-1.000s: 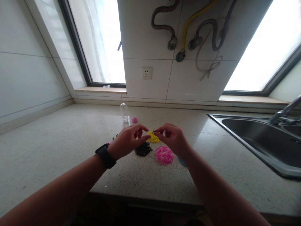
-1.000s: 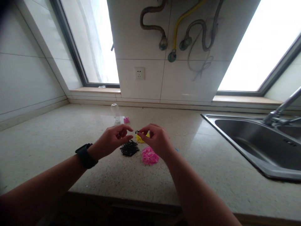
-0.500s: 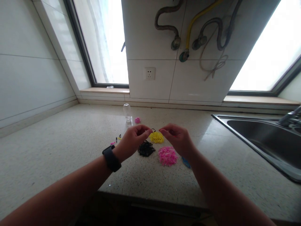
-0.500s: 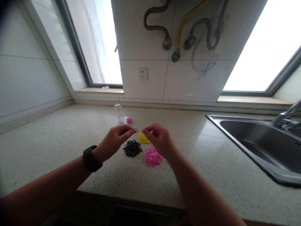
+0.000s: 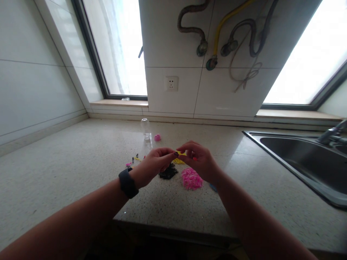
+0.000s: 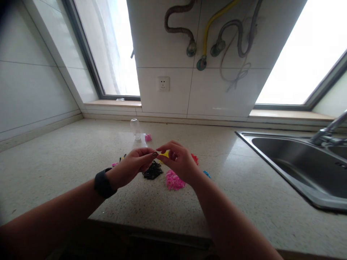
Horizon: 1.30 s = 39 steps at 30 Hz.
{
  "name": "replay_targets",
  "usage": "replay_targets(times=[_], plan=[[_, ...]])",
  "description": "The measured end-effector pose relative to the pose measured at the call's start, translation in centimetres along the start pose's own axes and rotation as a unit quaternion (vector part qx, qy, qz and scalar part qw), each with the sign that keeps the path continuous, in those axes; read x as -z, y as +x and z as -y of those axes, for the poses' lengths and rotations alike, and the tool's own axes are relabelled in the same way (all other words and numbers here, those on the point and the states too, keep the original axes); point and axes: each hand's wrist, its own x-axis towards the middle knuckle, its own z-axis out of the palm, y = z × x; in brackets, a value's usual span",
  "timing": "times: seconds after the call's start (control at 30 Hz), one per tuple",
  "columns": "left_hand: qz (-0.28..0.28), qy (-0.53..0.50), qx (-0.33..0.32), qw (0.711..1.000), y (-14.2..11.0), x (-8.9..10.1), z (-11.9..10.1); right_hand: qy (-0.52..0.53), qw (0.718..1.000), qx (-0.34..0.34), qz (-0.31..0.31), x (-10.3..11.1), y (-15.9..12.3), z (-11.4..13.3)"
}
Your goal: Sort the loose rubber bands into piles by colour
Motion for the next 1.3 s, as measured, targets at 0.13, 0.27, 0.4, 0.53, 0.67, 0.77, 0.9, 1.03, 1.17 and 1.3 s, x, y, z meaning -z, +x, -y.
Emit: replay_targets(times=[0.13, 0.27, 0.4, 0.53, 0.67, 0.77, 0.9, 1.03, 1.17, 1.3], plan=[[0.004, -0.005, 0.012, 1.000, 0.0, 0.1, 0.1, 0.003, 1.000, 0.011, 0.000, -0.1, 0.1, -0.3], [0.000, 0.012, 0.024, 1.000, -0.1, 0.0, -0.1, -0.006, 1.000, 0.002, 0.003, -0.2, 0.0, -0.4], [-0.007, 0.038, 0.024, 0.999, 0.0, 0.0, -0.2, -0.026, 0.999, -0.023, -0.001, -0.4, 0.0, -0.4], [-0.044, 0.064, 0.018, 0.997, 0.5, 0.8, 0.1, -0.051, 0.997, -0.051, 0.000, -0.6, 0.1, -1.1], [-0.080, 0.070, 0.010, 0.994, 1.0, 2.1, 0.3, -0.130, 0.989, -0.051, 0.055, -0.8, 0.1, -2.1], [-0.092, 0.067, 0.005, 0.993, 1.3, 2.8, 0.4, -0.222, 0.965, -0.033, 0.138, -0.8, 0.1, -2.6], [-0.103, 0.072, 0.003, 0.992, 1.4, 3.3, 0.8, -0.316, 0.924, -0.035, 0.215, -0.5, 0.1, -3.0], [-0.112, 0.080, -0.002, 0.990, 1.7, 3.9, 1.2, -0.349, 0.905, -0.039, 0.238, -0.6, 0.1, -3.3], [-0.117, 0.092, -0.007, 0.989, 1.8, 4.2, 1.3, -0.373, 0.892, -0.030, 0.252, -0.9, 0.2, -3.5], [-0.113, 0.115, -0.014, 0.987, 1.8, 4.2, 1.1, -0.371, 0.893, -0.027, 0.255, -0.9, 0.2, -3.6]])
